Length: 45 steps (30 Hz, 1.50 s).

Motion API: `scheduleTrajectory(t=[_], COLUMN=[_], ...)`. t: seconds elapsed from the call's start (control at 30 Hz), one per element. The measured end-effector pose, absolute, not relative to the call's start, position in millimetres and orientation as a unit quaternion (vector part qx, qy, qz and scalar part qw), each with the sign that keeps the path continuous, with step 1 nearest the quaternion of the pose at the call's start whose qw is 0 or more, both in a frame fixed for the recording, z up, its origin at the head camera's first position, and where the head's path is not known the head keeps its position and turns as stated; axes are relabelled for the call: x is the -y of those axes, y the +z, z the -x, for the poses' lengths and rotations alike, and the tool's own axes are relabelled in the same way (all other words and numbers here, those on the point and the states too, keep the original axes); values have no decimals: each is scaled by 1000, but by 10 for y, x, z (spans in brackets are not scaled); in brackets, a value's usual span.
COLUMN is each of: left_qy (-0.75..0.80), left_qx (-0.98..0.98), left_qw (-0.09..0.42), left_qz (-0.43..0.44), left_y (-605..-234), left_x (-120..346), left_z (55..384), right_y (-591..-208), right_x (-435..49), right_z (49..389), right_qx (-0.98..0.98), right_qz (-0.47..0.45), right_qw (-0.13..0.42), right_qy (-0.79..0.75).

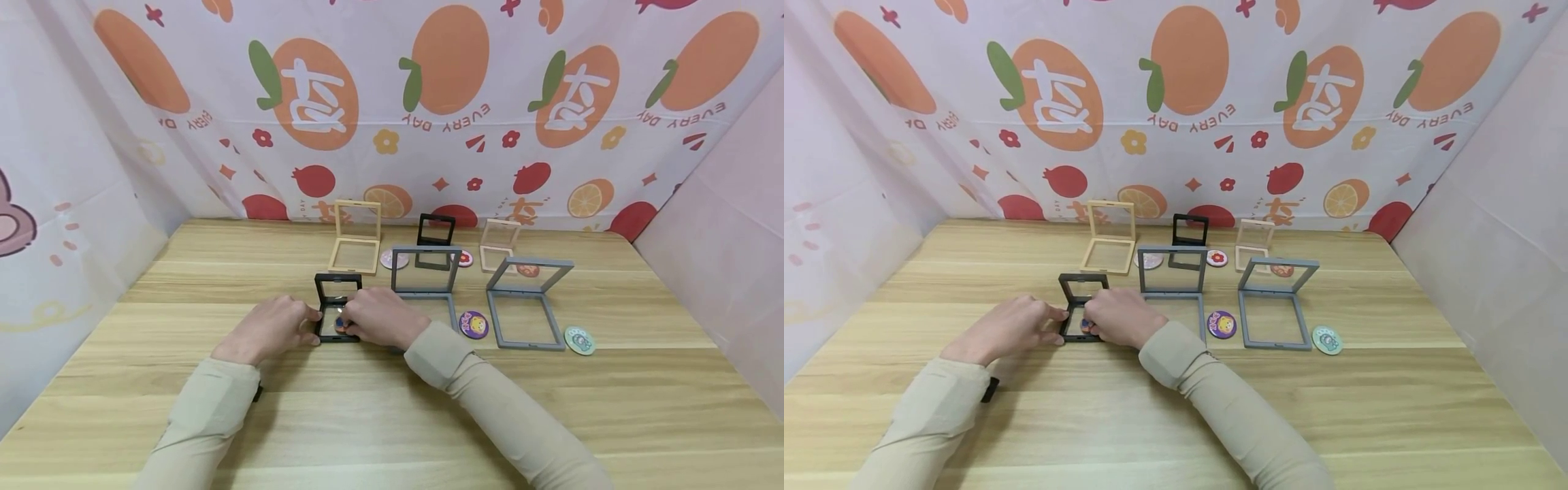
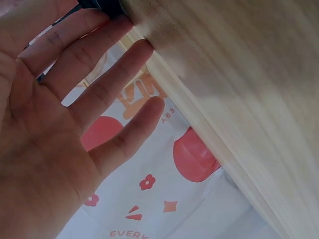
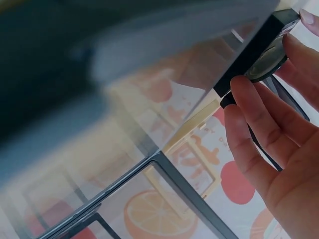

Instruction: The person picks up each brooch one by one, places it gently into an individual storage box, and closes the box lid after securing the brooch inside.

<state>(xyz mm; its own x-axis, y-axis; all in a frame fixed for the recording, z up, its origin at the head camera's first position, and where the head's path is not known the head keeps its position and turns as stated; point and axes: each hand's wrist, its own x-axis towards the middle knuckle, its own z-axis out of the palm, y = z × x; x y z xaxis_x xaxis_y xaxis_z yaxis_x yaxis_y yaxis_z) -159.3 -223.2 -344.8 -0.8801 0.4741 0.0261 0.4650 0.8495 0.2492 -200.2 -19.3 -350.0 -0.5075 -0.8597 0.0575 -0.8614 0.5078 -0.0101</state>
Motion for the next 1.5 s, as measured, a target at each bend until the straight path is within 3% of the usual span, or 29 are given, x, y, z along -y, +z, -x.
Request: scheduleTrajectory(t=[1.0,1.33,1.5], left_qy=[116,122,123], left_qx=[-957,-957,-957], left_qw=[-13,3,5], left_qz=[-266,-264,-262], left_y=[-3469,-3462,-3460], left_x=[2263,2253,2247], left_z=[1596,1601,1600], right_y=[-3551,-3566,-3534], right_x=[307,282,248], right_z=[1988,1998,1991], right_qx=[880,875,873], right_qz=[-473,-480,-486], right_qw=[45,64,48], right_qy=[2,2,13])
